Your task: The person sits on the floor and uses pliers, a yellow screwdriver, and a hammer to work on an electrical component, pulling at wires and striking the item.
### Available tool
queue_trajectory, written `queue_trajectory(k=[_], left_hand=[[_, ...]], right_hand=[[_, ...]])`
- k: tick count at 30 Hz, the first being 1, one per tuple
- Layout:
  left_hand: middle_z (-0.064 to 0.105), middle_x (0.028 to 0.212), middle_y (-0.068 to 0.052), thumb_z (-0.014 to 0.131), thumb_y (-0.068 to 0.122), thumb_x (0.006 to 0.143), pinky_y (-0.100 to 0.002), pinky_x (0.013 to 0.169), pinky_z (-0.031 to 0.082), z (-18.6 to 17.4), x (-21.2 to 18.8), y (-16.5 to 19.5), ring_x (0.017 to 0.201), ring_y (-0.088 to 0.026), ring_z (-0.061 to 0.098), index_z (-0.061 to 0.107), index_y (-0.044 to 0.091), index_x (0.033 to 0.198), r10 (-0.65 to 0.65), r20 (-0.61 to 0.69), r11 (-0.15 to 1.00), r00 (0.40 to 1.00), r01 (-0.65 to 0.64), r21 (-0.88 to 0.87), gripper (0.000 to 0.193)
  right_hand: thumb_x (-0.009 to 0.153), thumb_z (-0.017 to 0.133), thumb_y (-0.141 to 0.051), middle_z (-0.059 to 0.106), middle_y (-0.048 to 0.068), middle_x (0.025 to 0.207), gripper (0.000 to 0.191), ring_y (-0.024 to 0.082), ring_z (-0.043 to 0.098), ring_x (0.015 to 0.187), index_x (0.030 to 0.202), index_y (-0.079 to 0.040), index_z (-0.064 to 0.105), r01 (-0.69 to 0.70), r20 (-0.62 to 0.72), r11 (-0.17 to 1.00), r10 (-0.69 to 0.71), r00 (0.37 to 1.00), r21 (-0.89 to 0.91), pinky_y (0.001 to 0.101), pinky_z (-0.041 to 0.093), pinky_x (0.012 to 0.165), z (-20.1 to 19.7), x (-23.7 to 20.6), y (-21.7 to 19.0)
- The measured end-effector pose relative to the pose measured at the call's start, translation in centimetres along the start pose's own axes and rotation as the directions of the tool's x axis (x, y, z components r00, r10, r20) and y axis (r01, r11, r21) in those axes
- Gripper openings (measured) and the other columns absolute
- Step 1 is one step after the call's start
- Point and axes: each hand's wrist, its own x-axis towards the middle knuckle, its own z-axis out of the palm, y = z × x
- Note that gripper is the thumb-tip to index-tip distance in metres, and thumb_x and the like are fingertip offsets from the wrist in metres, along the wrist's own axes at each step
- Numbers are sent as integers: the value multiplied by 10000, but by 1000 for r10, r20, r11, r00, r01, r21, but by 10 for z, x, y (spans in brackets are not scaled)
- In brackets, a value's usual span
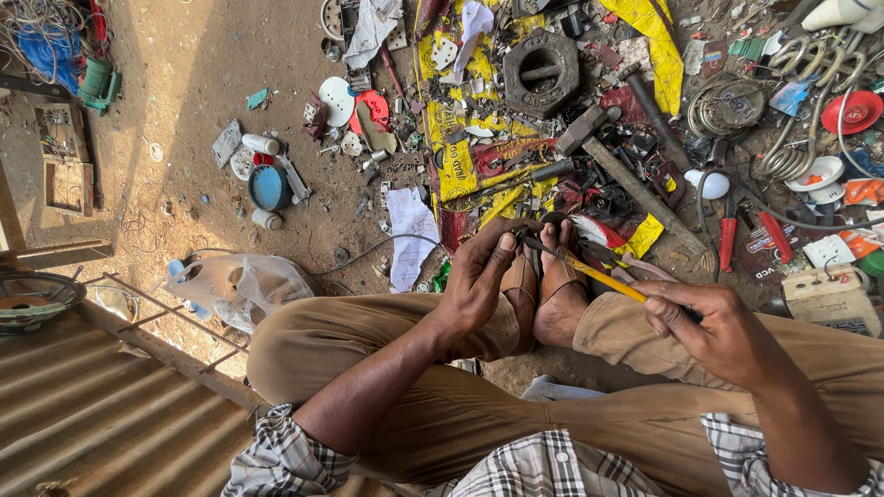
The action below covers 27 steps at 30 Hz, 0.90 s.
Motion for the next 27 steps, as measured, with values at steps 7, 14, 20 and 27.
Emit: queue_trajectory(k=[7, 14, 20, 27], left_hand=[[681, 1189, -159, 416, 257, 1137, -357, 1005, 506, -2, -1, 12, 1134, -222, 654, 611, -25, 1319, 16, -9, 980, 1000, -14, 199, 388], [678, 1150, -187, 421, 249, 1136, -375, 967, 515, -5, -1, 13, 1089, -290, 678, 629, -8, 1287, 98, -4, 938, 995, -91, 334, 364], [670, 1120, -181, 409, 228, 1144, -373, 956, 523, -4, -3, 6, 1072, -290, 684, 619, -15, 1270, 125, -54, 929, 991, -97, 358, 346], [674, 1164, -163, 390, 214, 1158, -372, 1008, 521, -1, -7, -2, 1127, -252, 662, 614, -23, 1282, 126, -65, 960, 990, -106, 260, 349]], right_hand=[[916, 702, -160, 812, 104, 1010, 320, 117, 711, 814, 1187, 5, 741, 122, -83, 988, -130, 988, -99, 261, 572, 725, 3, -3, 5], [900, 718, -128, 803, 160, 1085, 319, 169, 736, 933, 1179, 26, 733, 96, -68, 994, -100, 993, -58, 296, 583, 815, 10, 1, -3], [870, 726, -80, 780, 131, 1068, 358, 222, 764, 826, 1225, -33, 735, 252, -168, 908, -321, 932, -335, 324, 599, 699, 31, 2, -13], [861, 739, -87, 760, 144, 1085, 392, 262, 724, 923, 1253, -71, 739, 330, -143, 773, -472, 870, -543, 369, 593, 769, 29, -1, -17]])
